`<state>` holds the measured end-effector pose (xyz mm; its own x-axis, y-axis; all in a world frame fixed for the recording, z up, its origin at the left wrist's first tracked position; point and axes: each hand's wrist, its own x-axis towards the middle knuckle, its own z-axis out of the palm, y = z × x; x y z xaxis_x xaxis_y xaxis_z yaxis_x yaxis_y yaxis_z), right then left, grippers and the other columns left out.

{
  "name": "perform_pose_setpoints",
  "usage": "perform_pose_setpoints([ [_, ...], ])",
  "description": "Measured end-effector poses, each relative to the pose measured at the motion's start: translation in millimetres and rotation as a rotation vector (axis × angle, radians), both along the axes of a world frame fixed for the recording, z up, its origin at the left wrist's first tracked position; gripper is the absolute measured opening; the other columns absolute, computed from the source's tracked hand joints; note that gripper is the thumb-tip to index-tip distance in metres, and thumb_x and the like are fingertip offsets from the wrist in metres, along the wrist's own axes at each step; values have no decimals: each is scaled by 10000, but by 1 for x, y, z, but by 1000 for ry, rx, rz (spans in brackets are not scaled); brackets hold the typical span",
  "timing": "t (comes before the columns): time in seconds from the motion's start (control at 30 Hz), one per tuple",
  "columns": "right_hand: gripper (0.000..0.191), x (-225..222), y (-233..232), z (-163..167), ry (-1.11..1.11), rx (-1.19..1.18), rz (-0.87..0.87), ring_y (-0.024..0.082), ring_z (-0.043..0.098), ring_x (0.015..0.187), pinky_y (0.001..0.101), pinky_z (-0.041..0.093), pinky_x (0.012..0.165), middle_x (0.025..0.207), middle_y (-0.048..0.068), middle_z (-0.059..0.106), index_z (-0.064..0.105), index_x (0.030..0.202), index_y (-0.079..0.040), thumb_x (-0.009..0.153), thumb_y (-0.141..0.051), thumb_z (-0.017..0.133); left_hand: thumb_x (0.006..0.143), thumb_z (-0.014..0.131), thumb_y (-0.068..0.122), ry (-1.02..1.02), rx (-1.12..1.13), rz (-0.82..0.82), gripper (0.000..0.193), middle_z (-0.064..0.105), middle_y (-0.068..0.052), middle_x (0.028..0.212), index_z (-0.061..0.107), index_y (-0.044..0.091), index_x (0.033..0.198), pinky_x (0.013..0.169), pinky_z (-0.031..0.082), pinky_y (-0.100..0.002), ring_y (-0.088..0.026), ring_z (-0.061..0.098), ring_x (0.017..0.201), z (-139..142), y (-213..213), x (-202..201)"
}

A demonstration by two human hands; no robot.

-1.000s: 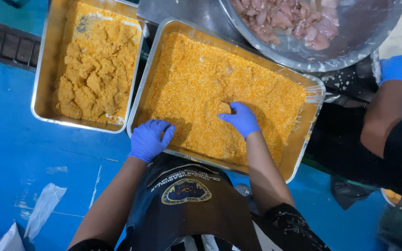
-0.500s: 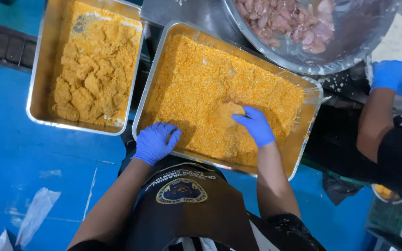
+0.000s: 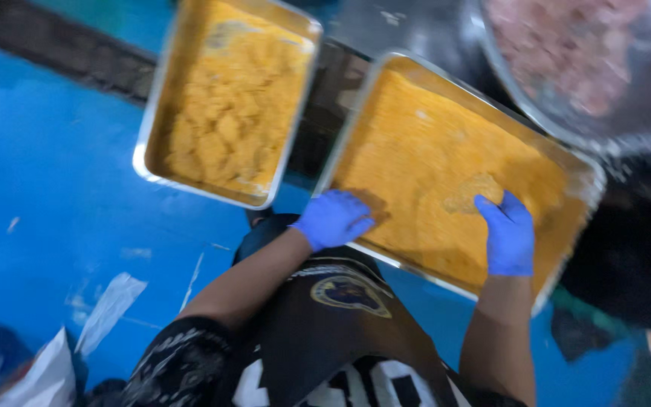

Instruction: The person, wearing blue gloves, coats raw chicken pieces in a large tray of orange breadcrumbs, pressing crumbs over each piece and moving the coated pieces into a second tray of finished breaded pieces. A coworker nearby handles raw chicken and flour at the same station.

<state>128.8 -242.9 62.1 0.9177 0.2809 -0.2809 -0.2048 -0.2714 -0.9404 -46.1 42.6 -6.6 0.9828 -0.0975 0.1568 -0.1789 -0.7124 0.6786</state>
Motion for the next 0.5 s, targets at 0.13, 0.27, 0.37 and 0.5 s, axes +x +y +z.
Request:
perform_pose_setpoints([
  [0.13,255,0,99,7,72,-4,48,114,625,899,268,486,771,1013,9,691,702,1186,-40,940,-101,724,947,593,471,-52,-94,49,318,727,-61,886,724,183,914,708,544,-481,-312,700,873,4,11,-1],
  [0.27,313,-2,228,3,153,171,302,163,711,1016,290,558,853,1132,69,727,667,1233,-9,944,-125,696,932,564,485,60,18,-27,353,719,-63,863,725,180,856,648,539,-501,-311,700,839,2,16,-2],
  [0.37,342,-5,329,-2,227,262,435,171,714,1044,305,575,890,1156,62,723,652,1261,-22,943,-144,670,942,547,473,-19,-5,-36,362,721,-60,824,721,176,828,651,539,-512,-320,702,827,1,23,-6],
  [0.5,327,-1,425,-26,335,232,460,171,691,945,310,564,822,1068,60,716,657,1230,-26,927,-139,707,948,547,461,28,-3,-58,349,704,-101,774,741,182,866,599,526,-528,-357,682,741,-1,27,-7],
])
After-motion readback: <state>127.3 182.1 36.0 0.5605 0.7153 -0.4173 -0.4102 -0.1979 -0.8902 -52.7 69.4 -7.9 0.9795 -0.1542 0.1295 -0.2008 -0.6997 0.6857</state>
